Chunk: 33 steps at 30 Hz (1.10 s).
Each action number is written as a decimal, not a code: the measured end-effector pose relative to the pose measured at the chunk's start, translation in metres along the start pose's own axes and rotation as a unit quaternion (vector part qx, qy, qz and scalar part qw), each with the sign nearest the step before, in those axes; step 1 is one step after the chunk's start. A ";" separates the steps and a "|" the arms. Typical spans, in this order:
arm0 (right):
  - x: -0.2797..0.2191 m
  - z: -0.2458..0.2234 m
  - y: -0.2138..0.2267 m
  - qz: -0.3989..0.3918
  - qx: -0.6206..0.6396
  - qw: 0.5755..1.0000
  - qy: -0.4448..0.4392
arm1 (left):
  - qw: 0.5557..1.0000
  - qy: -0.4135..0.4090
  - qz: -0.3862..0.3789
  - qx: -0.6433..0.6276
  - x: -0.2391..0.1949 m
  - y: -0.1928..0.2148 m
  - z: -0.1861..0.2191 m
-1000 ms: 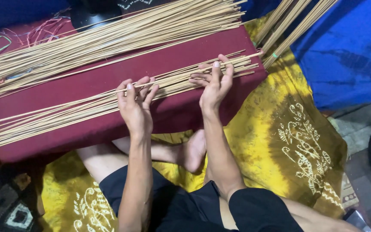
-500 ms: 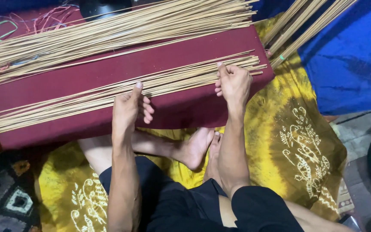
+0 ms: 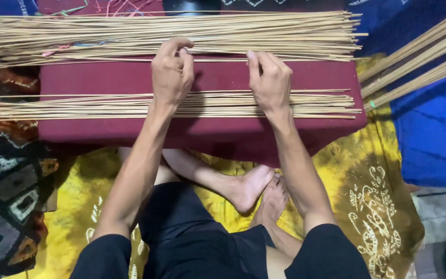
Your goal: The person sits on the floor and repeatedly picks up individual bamboo sticks from a pile on a low table, inspects them, and places them back. The person handles the sticks one at a time, occasionally adjusting the pile.
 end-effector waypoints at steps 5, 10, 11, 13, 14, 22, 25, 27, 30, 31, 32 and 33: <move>-0.008 0.029 -0.079 -0.140 -0.078 0.982 0.097 | 0.956 -0.084 -0.197 0.201 -0.026 -0.060 -0.050; -0.020 0.031 -0.096 -0.167 -0.115 0.971 0.130 | 0.934 -0.082 -0.235 0.257 -0.040 -0.079 -0.072; -0.020 0.031 -0.095 -0.168 -0.117 0.971 0.123 | 0.935 -0.087 -0.231 0.253 -0.039 -0.079 -0.071; -0.019 0.033 -0.097 -0.170 -0.120 0.971 0.115 | 0.937 -0.094 -0.229 0.248 -0.039 -0.082 -0.070; -0.018 0.031 -0.097 -0.156 -0.120 0.972 0.129 | 0.930 -0.099 -0.235 0.264 -0.040 -0.084 -0.072; -0.021 0.041 -0.095 -0.126 -0.146 0.972 0.135 | 0.912 -0.115 -0.229 0.321 -0.045 -0.092 -0.071; -0.020 0.041 -0.096 -0.125 -0.147 0.972 0.134 | 0.915 -0.101 -0.235 0.312 -0.043 -0.090 -0.071; -0.020 0.040 -0.094 -0.119 -0.156 0.971 0.139 | 0.924 -0.077 -0.242 0.287 -0.042 -0.088 -0.073; -0.034 0.074 -0.120 -0.123 -0.175 0.966 0.146 | 0.938 -0.081 -0.214 0.260 -0.051 -0.090 -0.094; -0.034 0.072 -0.118 -0.122 -0.176 0.966 0.145 | 0.938 -0.082 -0.215 0.260 -0.051 -0.088 -0.091; -0.033 0.071 -0.115 -0.120 -0.180 0.966 0.140 | 0.939 -0.080 -0.213 0.257 -0.050 -0.086 -0.089; -0.031 0.071 -0.113 -0.118 -0.184 0.966 0.135 | 0.941 -0.077 -0.211 0.255 -0.048 -0.084 -0.087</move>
Point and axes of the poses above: each hand's wrist, its own x-axis towards the middle knuckle, its own y-axis out of the back of the hand, z = x × y, the point moved 10 cm from there along x, towards the middle knuckle, and after that the axes turned 7 degrees about z, right-handed, at the moved point
